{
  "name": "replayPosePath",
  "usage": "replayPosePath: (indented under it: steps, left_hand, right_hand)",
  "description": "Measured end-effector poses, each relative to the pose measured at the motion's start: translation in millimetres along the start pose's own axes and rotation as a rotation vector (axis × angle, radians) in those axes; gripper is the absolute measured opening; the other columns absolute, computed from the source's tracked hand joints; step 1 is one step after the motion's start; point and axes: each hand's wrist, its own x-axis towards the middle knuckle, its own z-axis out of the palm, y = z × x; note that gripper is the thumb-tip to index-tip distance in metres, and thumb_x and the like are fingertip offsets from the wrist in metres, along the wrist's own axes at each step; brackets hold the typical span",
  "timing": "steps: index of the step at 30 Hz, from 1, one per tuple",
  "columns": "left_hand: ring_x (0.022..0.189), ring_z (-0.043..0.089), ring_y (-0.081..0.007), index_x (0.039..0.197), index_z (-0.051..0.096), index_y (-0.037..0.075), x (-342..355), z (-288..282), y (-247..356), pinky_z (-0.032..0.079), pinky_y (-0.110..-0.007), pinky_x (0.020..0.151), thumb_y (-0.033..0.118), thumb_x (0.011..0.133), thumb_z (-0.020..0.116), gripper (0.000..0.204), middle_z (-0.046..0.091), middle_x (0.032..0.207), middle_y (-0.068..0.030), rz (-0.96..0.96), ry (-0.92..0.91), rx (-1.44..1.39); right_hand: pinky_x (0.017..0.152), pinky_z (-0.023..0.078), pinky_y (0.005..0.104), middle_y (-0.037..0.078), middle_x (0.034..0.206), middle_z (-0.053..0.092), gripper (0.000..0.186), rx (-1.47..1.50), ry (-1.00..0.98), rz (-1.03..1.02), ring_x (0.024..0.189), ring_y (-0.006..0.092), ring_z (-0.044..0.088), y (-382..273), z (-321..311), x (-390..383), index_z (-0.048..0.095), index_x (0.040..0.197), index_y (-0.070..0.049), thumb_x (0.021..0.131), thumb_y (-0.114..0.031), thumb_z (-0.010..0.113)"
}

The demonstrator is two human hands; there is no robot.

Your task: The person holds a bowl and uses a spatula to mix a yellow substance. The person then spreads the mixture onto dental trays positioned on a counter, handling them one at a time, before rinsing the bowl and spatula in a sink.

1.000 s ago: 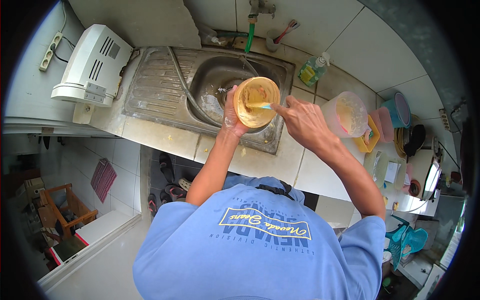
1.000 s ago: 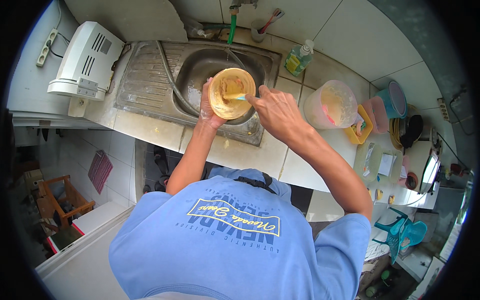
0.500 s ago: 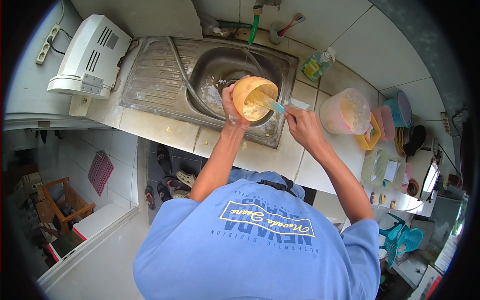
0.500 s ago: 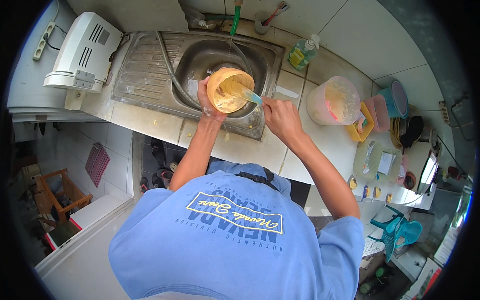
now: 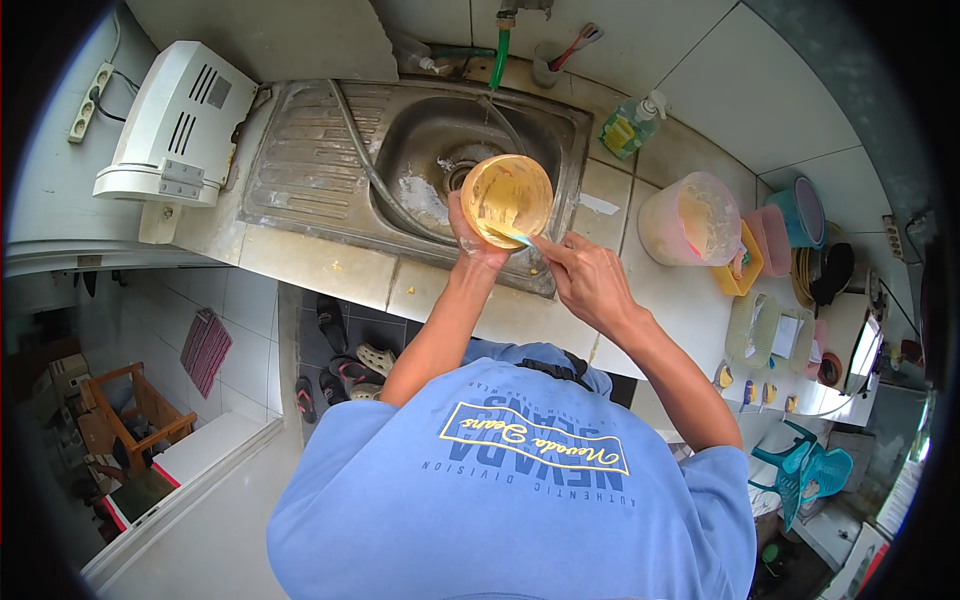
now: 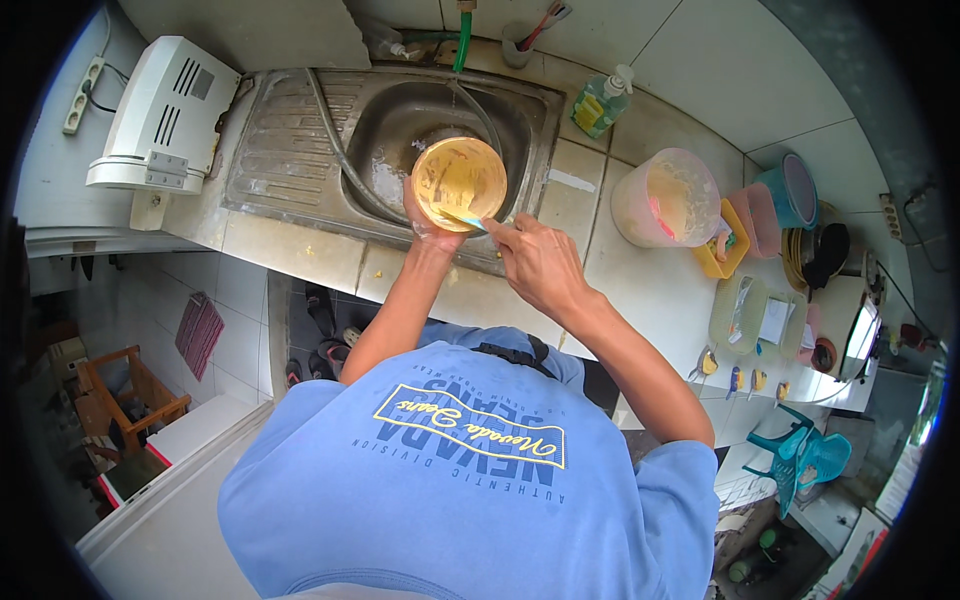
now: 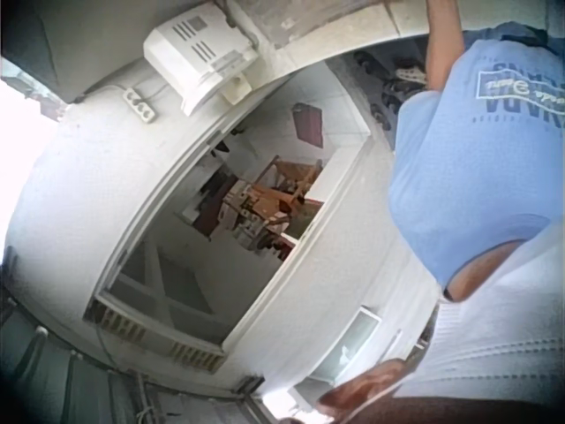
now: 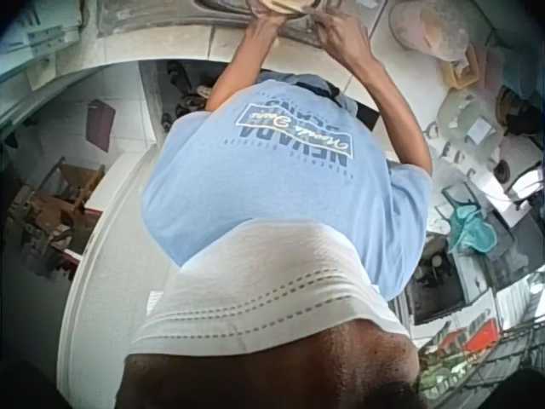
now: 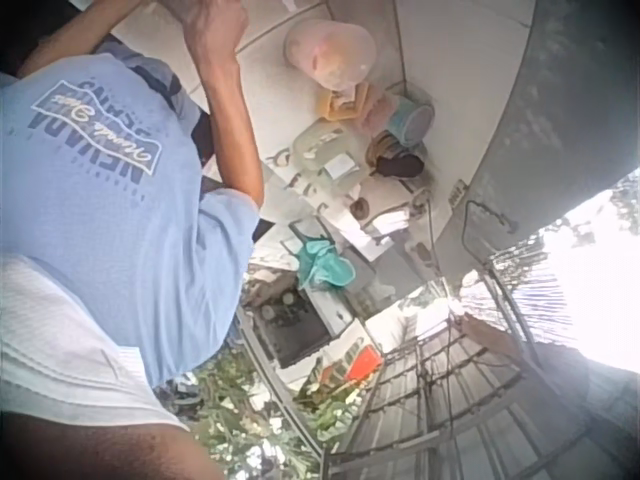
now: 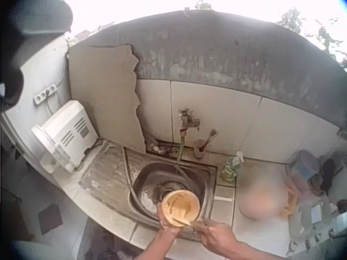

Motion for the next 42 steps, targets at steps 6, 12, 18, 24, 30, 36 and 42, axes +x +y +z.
replayPosePath:
  steps: [6, 12, 18, 24, 30, 36, 42]
  left_hand:
    - [0.114, 0.056, -0.0285, 0.124, 0.056, 0.005, -3, 7, 0, 0.046, -0.044, 0.098, 0.043, 0.089, 0.038, 0.054, 0.059, 0.124, -0.0124, 0.011, 0.073, 0.052]
    - [0.111, 0.057, -0.0281, 0.123, 0.056, 0.004, 1, -12, 5, 0.047, -0.043, 0.097, 0.041, 0.089, 0.038, 0.053, 0.061, 0.12, -0.0121, 0.039, 0.018, 0.132]
    - [0.105, 0.06, -0.0243, 0.113, 0.058, 0.003, -2, 11, 6, 0.048, -0.039, 0.094, 0.038, 0.09, 0.039, 0.046, 0.063, 0.116, -0.0117, 0.126, -0.03, 0.203]
    - [0.112, 0.056, -0.0223, 0.118, 0.052, 0.005, 4, -21, 0, 0.045, -0.038, 0.099, 0.033, 0.096, 0.033, 0.04, 0.06, 0.116, -0.0105, 0.148, 0.001, 0.432]
    - [0.114, 0.058, -0.0246, 0.135, 0.045, 0.006, -8, 15, 17, 0.052, -0.043, 0.092, 0.05, 0.1, 0.027, 0.059, 0.058, 0.126, -0.012, -0.094, -0.09, 0.584]
    - [0.112, 0.061, -0.0236, 0.137, 0.043, 0.01, -3, 29, 32, 0.058, -0.043, 0.083, 0.063, 0.096, 0.029, 0.069, 0.058, 0.126, -0.0123, -0.534, -0.116, 0.855]
    - [0.12, 0.055, -0.022, 0.139, 0.042, 0.008, -1, 44, 27, 0.047, -0.039, 0.1, 0.065, 0.094, 0.035, 0.073, 0.053, 0.132, -0.0125, -0.617, -0.164, 0.825]
  right_hand:
    - [0.061, 0.05, 0.0463, 0.016, 0.083, 0.059, 0.035, -0.152, 0.155, 0.006, 0.073, 0.0349, 0.063, 6, -13, 14, 0.064, 0.119, -0.012, 0.085, -0.008, 0.056]
    - [0.063, 0.049, 0.0469, 0.018, 0.082, 0.061, 0.025, -0.019, 0.236, -0.001, 0.068, 0.0388, 0.062, 2, -20, 20, 0.065, 0.11, -0.005, 0.087, -0.007, 0.054]
    - [0.055, 0.047, 0.0406, 0.016, 0.07, 0.058, 0.024, 0.319, 0.047, 0.229, 0.061, 0.0285, 0.061, 29, 54, -5, 0.066, 0.109, -0.005, 0.091, -0.011, 0.052]
    - [0.051, 0.041, 0.0288, 0.007, 0.063, 0.056, 0.029, 1.108, -0.145, 0.605, 0.052, 0.013, 0.049, 9, 8, 11, 0.064, 0.118, -0.007, 0.092, -0.012, 0.054]
    - [0.056, 0.049, 0.036, 0.007, 0.078, 0.056, 0.037, -0.402, 0.224, -0.122, 0.07, 0.0214, 0.062, 27, -21, -1, 0.061, 0.125, -0.011, 0.088, -0.008, 0.056]
    - [0.059, 0.054, 0.0334, 0.009, 0.09, 0.059, 0.04, -0.574, -0.181, -0.615, 0.084, 0.0205, 0.062, -8, -111, 27, 0.064, 0.12, -0.013, 0.081, -0.009, 0.059]
    - [0.057, 0.051, 0.0366, 0.012, 0.071, 0.064, 0.031, -0.715, -0.267, -0.299, 0.066, 0.0246, 0.065, 19, -132, 62, 0.066, 0.113, -0.01, 0.084, -0.008, 0.058]
